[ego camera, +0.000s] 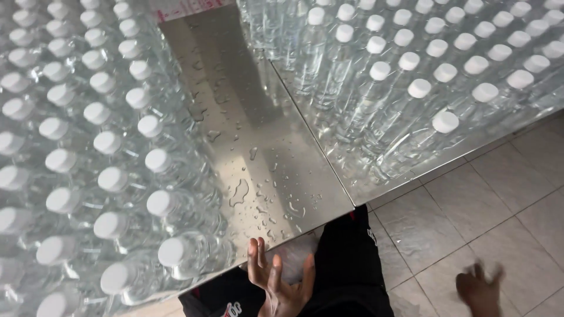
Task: Manually tightening the caps on a large batch of filled water bottles arranged on a production table.
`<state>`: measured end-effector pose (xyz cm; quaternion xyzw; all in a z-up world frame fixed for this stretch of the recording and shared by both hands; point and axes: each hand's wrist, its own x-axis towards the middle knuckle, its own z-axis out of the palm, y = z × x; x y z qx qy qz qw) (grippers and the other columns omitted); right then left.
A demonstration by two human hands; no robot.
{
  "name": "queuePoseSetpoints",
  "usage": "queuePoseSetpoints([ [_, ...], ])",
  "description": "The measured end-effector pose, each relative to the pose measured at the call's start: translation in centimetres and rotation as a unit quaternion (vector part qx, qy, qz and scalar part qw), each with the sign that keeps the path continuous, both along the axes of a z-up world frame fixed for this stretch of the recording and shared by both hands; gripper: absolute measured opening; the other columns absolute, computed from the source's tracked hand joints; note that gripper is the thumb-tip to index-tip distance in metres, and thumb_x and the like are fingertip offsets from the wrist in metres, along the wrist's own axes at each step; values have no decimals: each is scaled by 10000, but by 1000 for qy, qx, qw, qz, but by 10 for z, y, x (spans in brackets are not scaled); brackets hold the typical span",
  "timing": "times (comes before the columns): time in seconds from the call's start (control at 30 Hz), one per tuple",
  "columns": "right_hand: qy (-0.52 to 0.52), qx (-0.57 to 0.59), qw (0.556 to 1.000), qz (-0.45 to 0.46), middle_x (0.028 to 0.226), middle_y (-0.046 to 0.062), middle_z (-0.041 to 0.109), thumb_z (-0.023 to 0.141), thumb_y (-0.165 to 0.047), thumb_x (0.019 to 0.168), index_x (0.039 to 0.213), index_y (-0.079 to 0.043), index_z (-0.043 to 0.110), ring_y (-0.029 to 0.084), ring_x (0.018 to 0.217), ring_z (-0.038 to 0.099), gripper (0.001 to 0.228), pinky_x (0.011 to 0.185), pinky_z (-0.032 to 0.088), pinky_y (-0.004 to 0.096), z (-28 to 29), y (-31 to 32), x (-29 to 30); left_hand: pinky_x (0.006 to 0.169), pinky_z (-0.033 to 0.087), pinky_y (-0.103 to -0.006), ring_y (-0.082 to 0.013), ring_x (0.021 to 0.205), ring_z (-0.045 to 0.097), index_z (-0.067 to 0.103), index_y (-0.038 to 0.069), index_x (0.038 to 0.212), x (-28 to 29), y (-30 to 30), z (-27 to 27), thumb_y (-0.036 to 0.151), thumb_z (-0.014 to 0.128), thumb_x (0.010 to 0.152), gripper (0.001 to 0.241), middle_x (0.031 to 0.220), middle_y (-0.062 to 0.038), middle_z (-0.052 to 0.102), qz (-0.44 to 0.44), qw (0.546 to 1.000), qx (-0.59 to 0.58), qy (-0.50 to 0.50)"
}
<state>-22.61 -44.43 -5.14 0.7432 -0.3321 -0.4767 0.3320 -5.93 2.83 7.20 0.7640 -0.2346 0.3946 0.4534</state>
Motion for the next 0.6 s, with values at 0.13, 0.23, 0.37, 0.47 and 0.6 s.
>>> queuePoseSetpoints([
  [0.13, -322, 295, 870, -227, 1699, -96, 528, 518, -838, 914, 1613, -387, 518, 264, 1617, 452, 831, 1355, 270, 519, -12, 33, -14, 1328, 481, -663, -508, 1655, 271, 305, 171, 1675, 8, -12, 6, 177, 893, 945, 937, 1724, -283, 159, -28, 998, -51, 0],
  [0.23, -250, 347, 892, -150, 1681, -110, 529, 558, -799, 966, 1619, -411, 470, 207, 1586, 500, 764, 1311, 364, 466, 21, 79, 22, 1359, 448, -647, -466, 1689, 225, 251, 188, 1729, 10, -7, 16, 122, 865, 969, 979, 1754, -256, 116, -80, 995, -47, 21],
  [0.37, -363, 511, 768, -133, 1617, -37, 650, 598, -656, 957, 1621, -362, 526, 163, 1507, 633, 730, 1210, 504, 361, 210, 204, 144, 1303, 548, -600, -535, 1582, 449, 284, 124, 1699, -3, 16, 35, 85, 843, 1008, 890, 1707, -323, 213, -103, 993, -15, 50],
  [0.47, -330, 615, 716, -21, 1166, -100, 884, 639, -498, 1001, 1395, -344, 771, 52, 1100, 829, 444, 952, 593, 241, 276, 251, 189, 956, 711, -377, -331, 1273, 793, 389, 215, 1642, -13, 40, 56, 139, 782, 1040, 724, 1443, -176, 675, -97, 991, -6, 89],
  [0.6, -221, 716, 659, 62, 1108, -111, 905, 586, -530, 1015, 1225, -273, 829, 46, 991, 852, 411, 811, 620, 235, 303, 270, 201, 715, 678, -303, -202, 822, 829, 634, 45, 1376, -25, 68, 25, 77, 744, 1021, 373, 1101, -79, 841, -111, 992, 43, 50],
])
